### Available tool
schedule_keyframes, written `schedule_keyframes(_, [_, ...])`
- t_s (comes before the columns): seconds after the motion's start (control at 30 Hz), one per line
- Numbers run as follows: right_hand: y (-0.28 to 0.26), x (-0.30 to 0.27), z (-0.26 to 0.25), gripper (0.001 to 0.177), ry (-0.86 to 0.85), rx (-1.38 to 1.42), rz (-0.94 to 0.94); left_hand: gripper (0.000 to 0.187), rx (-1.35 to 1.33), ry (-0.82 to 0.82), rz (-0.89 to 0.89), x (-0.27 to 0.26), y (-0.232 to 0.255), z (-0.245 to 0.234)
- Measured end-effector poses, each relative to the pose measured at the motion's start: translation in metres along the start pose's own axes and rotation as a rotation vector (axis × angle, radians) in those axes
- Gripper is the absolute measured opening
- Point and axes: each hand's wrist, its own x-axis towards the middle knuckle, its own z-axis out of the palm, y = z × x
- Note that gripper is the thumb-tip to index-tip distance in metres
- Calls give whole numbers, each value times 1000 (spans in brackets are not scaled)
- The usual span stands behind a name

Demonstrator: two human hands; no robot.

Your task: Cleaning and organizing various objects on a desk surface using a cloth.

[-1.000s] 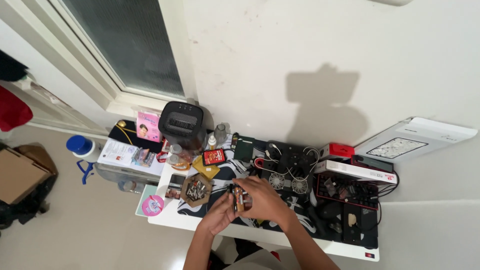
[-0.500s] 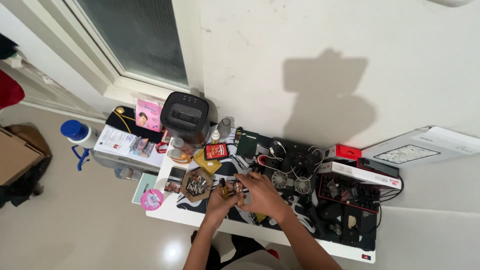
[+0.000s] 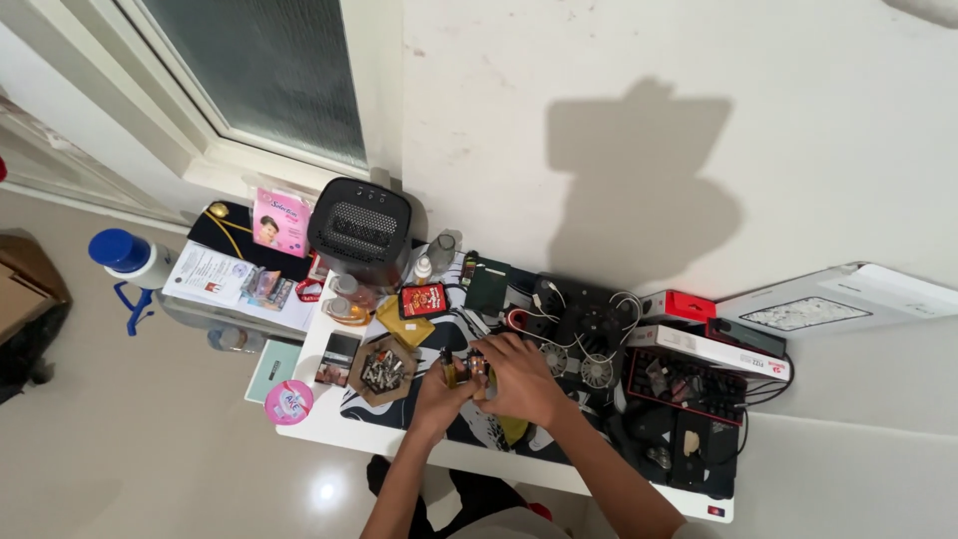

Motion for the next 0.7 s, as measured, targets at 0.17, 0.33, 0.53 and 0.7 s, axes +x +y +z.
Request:
schedule_keyframes(0.17, [10,18,5,80,-52,19,-6,26,4,43,19,8,-12,-8])
schedule_keyframes(0.33, [62,71,35,75,83,-7,-58,39,76,143,6,2,-15,-25])
schedule_keyframes(0.53, [91,149,48,86,134,-51,115,40,-108,208,-108,-22,-33,-48])
schedule_keyframes(0.7, [118,185,86,82,214,-106,62,42,-189,274,-213,-31,-69,-64])
